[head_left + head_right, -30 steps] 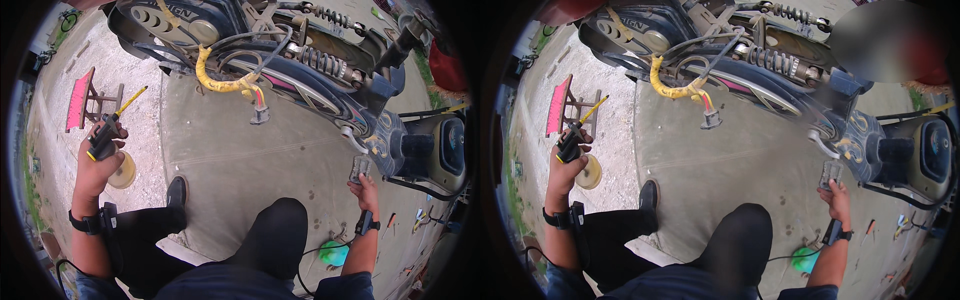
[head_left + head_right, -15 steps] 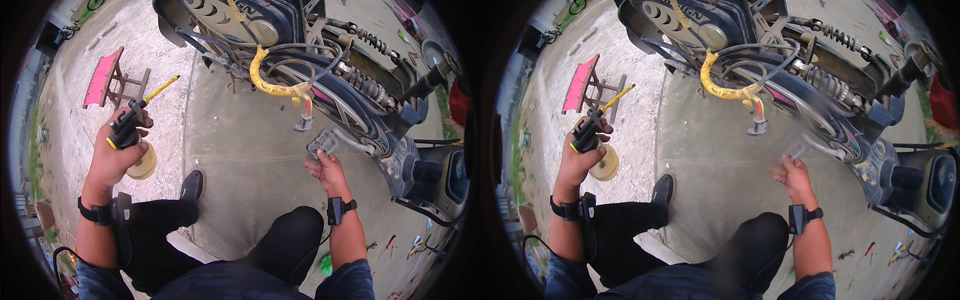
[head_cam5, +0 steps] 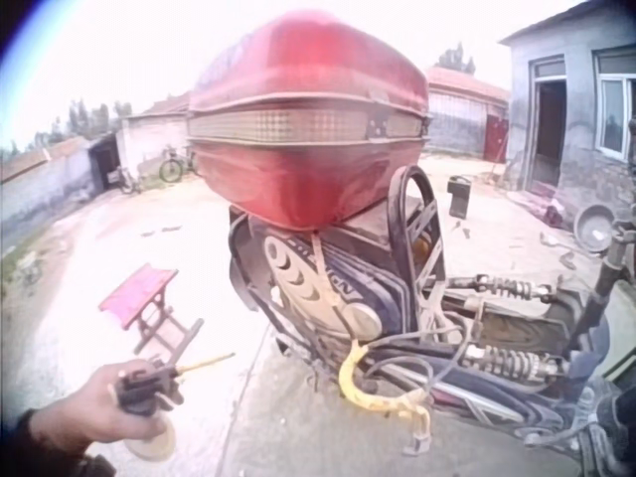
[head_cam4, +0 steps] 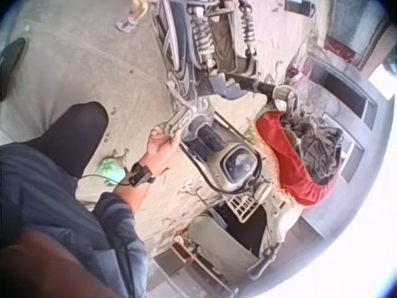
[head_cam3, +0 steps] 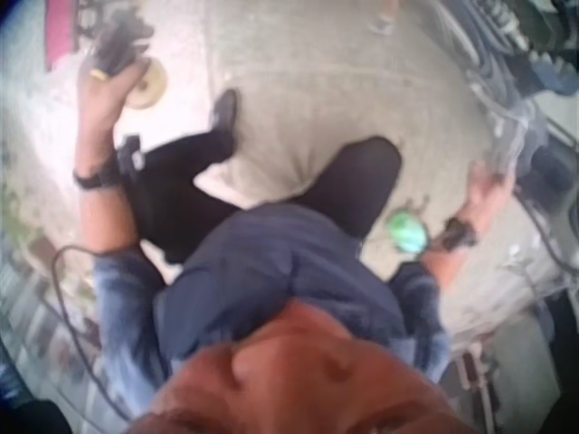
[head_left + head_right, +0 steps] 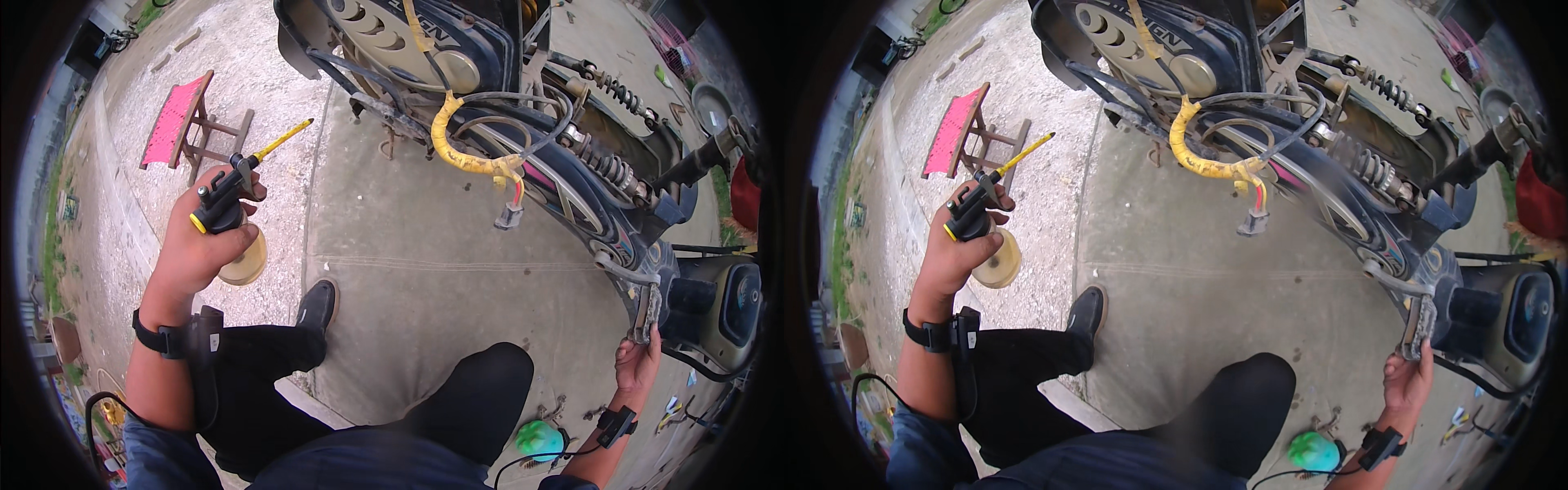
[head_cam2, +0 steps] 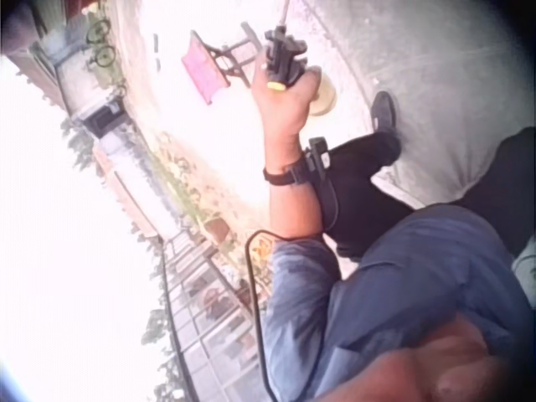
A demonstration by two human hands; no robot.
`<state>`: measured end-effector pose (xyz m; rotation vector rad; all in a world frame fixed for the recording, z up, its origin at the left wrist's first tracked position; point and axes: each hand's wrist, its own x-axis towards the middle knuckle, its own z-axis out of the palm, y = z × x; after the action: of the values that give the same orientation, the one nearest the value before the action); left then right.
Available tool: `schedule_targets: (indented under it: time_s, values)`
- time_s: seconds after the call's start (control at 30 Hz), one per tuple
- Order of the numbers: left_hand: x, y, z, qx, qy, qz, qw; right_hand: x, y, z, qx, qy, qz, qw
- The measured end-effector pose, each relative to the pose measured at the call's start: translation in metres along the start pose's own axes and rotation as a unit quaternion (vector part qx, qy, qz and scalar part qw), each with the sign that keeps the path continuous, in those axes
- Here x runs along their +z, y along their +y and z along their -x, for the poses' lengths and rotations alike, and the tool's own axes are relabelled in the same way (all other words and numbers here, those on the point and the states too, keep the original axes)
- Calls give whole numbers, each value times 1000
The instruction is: The person uses a power tool to grind a metal part near the motorcycle's rear wheel. They then walk around the yard to pick up a screwdriver and a small metal rod, returning to the motorcycle to insert the rod into a hole in the frame.
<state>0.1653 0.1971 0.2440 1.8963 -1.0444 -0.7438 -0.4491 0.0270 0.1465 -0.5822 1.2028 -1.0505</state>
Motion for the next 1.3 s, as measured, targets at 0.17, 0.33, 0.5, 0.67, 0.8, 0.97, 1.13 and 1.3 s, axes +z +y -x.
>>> schedule_targets:
  time_s: [0.17, 0.33, 0.5, 0.67, 0.8, 0.97, 1.13, 1.3]
  values:
    - [7, 3, 4, -8, 6, -1, 1000, 116, 49, -12, 67, -153, -127, 978]
    - [3, -3, 11, -12, 14, 8, 1000, 147, 97, -52, 109, -178, -19, 978]
    - [3, -10, 9, 36, 1, 6, 999, 137, 92, -61, 119, -202, 26, 972]
    - [7, -9, 10, 39, -3, -11, 999, 136, 89, -58, 126, -195, 43, 972]
    - [7, -13, 9, 44, -4, -26, 999, 140, 89, -55, 111, -208, 40, 971]
    - [9, -12, 5, 50, -6, -23, 998, 143, 92, -55, 120, -190, 35, 974]
    - [18, -2, 3, 70, -15, -29, 997, 142, 83, -50, 122, -174, 52, 976]
    - [13, -10, 4, 72, -4, -44, 996, 132, 61, -33, 82, -160, -7, 984]
